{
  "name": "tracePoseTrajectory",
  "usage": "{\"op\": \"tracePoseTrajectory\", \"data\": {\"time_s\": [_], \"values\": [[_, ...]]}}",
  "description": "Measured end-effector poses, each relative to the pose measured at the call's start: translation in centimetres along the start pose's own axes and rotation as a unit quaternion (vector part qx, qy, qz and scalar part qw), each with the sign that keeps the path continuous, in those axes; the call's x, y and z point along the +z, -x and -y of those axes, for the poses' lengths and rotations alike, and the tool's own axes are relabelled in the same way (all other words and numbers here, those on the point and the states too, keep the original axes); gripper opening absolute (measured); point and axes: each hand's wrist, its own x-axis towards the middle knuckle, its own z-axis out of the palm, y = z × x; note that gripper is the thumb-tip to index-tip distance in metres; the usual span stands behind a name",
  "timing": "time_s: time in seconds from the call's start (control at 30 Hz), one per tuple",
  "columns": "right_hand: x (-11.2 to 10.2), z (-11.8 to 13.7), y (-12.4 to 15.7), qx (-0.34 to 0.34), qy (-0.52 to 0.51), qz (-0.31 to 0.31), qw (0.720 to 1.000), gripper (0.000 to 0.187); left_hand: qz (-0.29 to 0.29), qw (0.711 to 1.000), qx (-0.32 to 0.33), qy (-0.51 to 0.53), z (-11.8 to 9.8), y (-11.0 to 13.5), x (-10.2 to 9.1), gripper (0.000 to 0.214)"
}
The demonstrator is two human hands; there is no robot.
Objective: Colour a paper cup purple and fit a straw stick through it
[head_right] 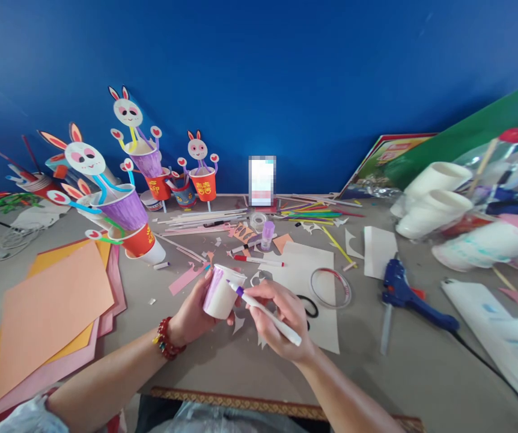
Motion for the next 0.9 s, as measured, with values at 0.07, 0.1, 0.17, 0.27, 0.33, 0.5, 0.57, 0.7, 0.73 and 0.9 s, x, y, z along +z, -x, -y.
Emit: {"op": "tracePoseTrajectory", "data": {"time_s": [0.07, 0.1, 0.17, 0.27, 0.33, 0.5, 0.57, 0.7, 0.73, 0.9], "values": [[0.1, 0.0, -0.3, -0.015, 0.007, -0.006, 1.000, 0.021, -0.004, 1.000, -0.008, -0.012, 0.0, 0.1, 0.0, 0.053], [0.1, 0.0, -0.5, -0.027, 0.009, -0.004, 1.000, 0.022, -0.006, 1.000, -0.009, -0.018, 0.0, 0.1, 0.1, 0.054], [0.0, -0.1, -0.7, -0.046, 0.009, 0.002, 0.999, 0.025, -0.012, 1.000, -0.006, -0.025, 0.0, 0.2, 0.1, 0.054], [-0.1, -0.2, -0.8, -0.053, 0.008, -0.001, 0.999, 0.027, -0.016, 0.999, 0.000, -0.029, 0.1, 0.2, 0.2, 0.054], [0.0, -0.2, -0.9, -0.053, 0.008, -0.008, 0.999, 0.026, -0.019, 0.999, 0.000, -0.031, 0.2, 0.2, 0.2, 0.054], [0.5, 0.7, -1.2, -0.080, -0.019, 0.058, 0.995, 0.024, -0.023, 0.999, 0.005, -0.040, 0.4, 0.1, 0.1, 0.057], [0.5, 0.8, -1.3, -0.090, -0.018, 0.071, 0.993, 0.024, -0.018, 0.999, 0.016, -0.045, 0.4, 0.1, 0.1, 0.057], [0.1, 0.7, -1.1, -0.053, 0.042, 0.003, 0.998, 0.025, -0.038, 0.997, 0.022, -0.061, 0.4, 0.2, 0.3, 0.059], [0.1, 0.6, -1.0, -0.049, 0.049, 0.002, 0.998, 0.025, -0.045, 0.997, 0.024, -0.066, 0.4, 0.2, 0.3, 0.060], [0.7, 0.5, -0.8, -0.096, 0.006, 0.096, 0.991, 0.025, -0.049, 0.995, 0.038, -0.075, 0.6, 0.2, 0.4, 0.061]]}}
